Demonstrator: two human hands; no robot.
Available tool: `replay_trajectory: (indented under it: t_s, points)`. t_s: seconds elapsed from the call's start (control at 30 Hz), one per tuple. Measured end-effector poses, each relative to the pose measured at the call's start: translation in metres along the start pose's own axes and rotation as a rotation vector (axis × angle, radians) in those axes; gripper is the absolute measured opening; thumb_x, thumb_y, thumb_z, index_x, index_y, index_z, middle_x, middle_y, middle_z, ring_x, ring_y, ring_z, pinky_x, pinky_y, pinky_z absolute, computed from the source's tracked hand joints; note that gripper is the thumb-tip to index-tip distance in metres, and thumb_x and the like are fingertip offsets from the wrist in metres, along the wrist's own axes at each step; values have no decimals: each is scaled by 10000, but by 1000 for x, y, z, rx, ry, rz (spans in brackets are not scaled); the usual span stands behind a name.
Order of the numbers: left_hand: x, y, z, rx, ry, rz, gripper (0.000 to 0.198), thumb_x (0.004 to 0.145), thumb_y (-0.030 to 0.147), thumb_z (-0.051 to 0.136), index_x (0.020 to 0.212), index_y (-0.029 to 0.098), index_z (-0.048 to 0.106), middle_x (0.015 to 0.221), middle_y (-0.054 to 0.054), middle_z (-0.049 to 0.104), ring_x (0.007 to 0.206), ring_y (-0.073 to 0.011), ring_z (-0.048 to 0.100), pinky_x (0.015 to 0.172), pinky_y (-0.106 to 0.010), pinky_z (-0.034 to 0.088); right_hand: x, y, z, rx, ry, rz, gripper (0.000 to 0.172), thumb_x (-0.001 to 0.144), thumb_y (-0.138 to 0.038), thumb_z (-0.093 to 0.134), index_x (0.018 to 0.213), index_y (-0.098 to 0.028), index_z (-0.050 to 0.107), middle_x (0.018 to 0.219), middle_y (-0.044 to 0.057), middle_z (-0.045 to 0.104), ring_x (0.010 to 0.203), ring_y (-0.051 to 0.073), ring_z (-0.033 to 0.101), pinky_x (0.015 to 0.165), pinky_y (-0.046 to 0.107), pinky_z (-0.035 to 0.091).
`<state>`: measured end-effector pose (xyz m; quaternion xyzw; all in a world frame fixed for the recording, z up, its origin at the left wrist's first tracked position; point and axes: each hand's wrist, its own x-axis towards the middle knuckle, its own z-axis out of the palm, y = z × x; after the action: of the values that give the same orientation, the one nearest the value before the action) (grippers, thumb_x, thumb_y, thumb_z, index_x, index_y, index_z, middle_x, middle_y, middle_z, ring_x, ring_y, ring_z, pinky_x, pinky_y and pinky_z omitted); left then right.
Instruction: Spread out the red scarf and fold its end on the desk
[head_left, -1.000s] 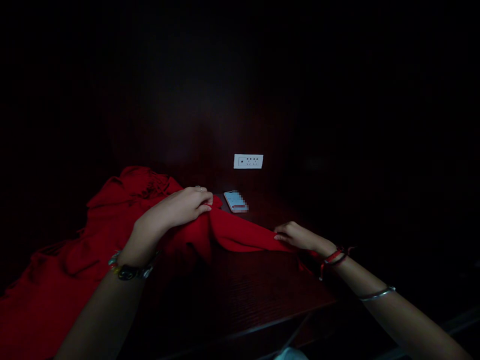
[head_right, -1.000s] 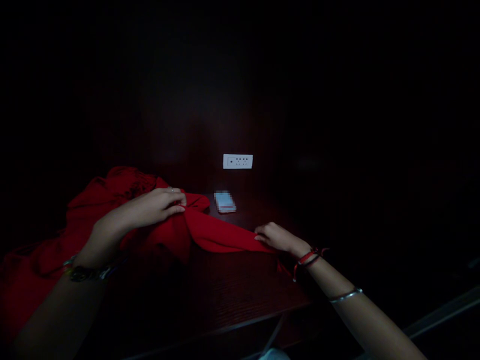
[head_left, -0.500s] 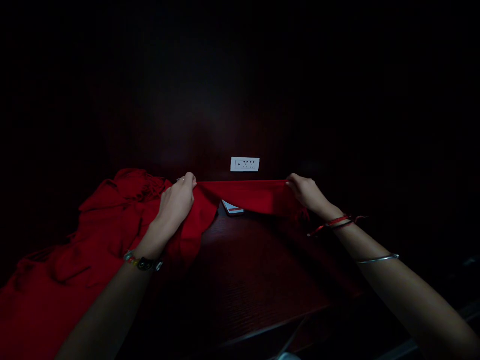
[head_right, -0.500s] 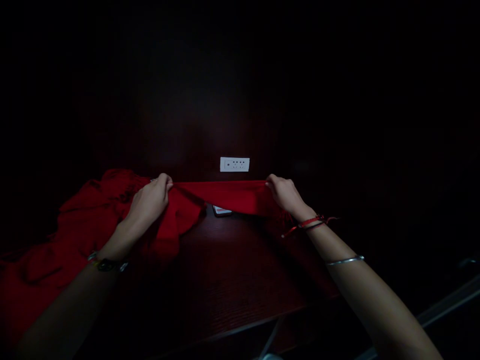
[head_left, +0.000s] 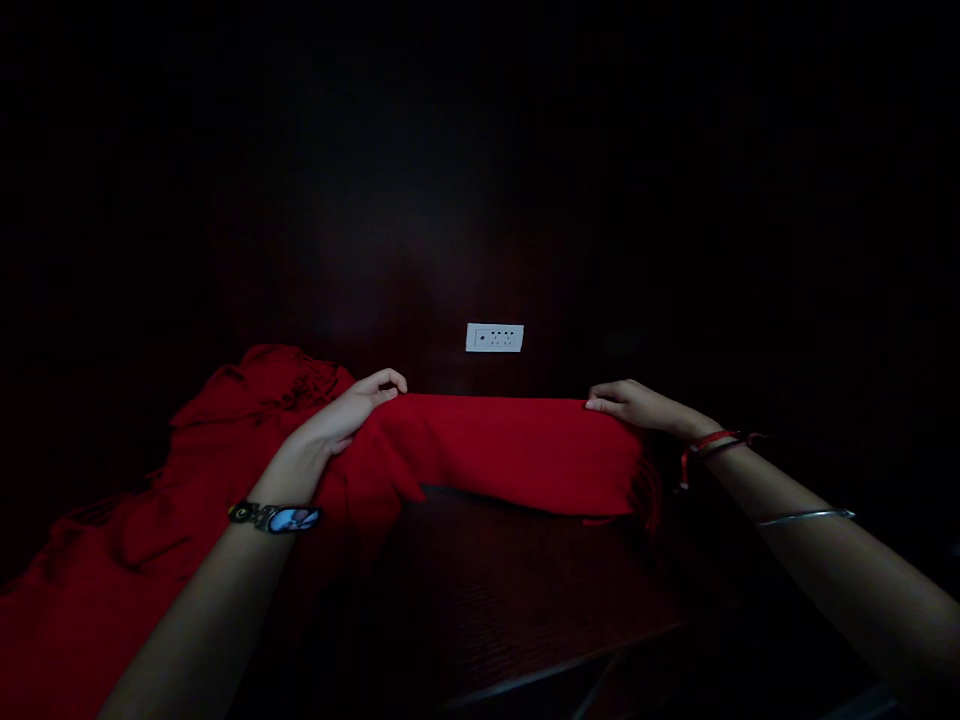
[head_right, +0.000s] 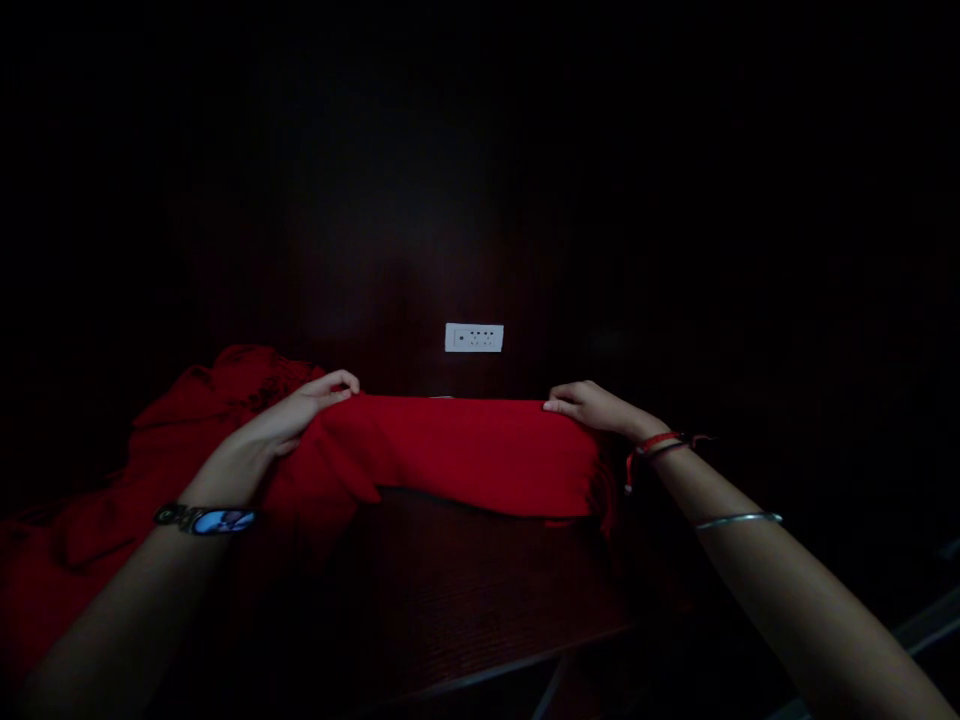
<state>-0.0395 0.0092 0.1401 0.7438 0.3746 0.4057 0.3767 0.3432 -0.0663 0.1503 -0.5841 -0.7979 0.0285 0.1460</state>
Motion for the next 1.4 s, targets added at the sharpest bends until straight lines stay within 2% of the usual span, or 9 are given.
replay_trajectory:
  t_s: [0.17,0.33,0.5,0.6,0.83,0.93,1.13,1.27,1.4]
  points:
    - [-8,6,-10,-16,-299,3,140,651,266,456,636,186,570,730,9,601,705,-137,550,640,-210,426,-2,-5,-35,273,-176,77,410,679,-570,498,644,-162,495,615,-18,488,559,105,433,517,224,323]
    - [-6,11,-3,382,-281,119,197,684,328,516,782,176,595,812,-24,618,784,-173,557,730,-267,427,-1,-8,-65,160,-317,117,374,633,-547,571,723,-185,585,728,7,587,652,155,520,570,254,385]
    - [3,1,7,893,123,225,368,702,155,487,1069,172,472,935,-74,578,858,-205,548,755,-312,419,9,-10,-79,-203,165,105,407,686,-568,503,754,-175,584,695,26,587,634,160,521,572,263,371]
    - [11,-6,9,989,157,172,256,712,123,442,950,156,529,896,-86,577,868,-216,548,765,-314,418,11,-14,-87,-310,241,56,390,718,-548,481,772,-176,584,685,27,586,612,148,514,556,251,353]
    - [4,3,17,295,191,98,244,727,216,354,867,136,537,833,-34,605,785,-165,562,718,-264,442,10,-13,-100,-494,302,-14,341,807,-434,425,728,-135,571,702,67,586,616,135,501,587,260,336]
    - [-20,11,15,182,29,98,264,732,321,407,870,160,564,836,-16,619,789,-169,562,691,-253,445,6,-8,-97,-448,289,39,333,785,-446,448,695,-151,574,674,63,593,605,157,510,575,275,347]
    - [-40,10,-16,504,-220,87,200,610,321,615,748,178,587,723,6,609,665,-155,549,589,-211,402,2,-2,-61,-114,-282,24,338,738,-479,487,714,-173,628,707,27,631,617,160,556,565,252,382]
    - [-8,2,-24,762,34,161,89,712,248,500,718,159,498,610,37,498,572,-116,468,542,-205,342,23,1,-30,-296,-144,34,253,795,-351,453,748,-161,613,742,49,626,672,159,558,604,242,376]
    - [24,6,-16,782,67,237,123,754,111,359,828,153,447,768,3,534,738,-138,503,679,-234,363,42,-1,-11,-550,100,175,197,814,-210,405,845,-152,591,865,98,603,709,173,549,607,265,345]
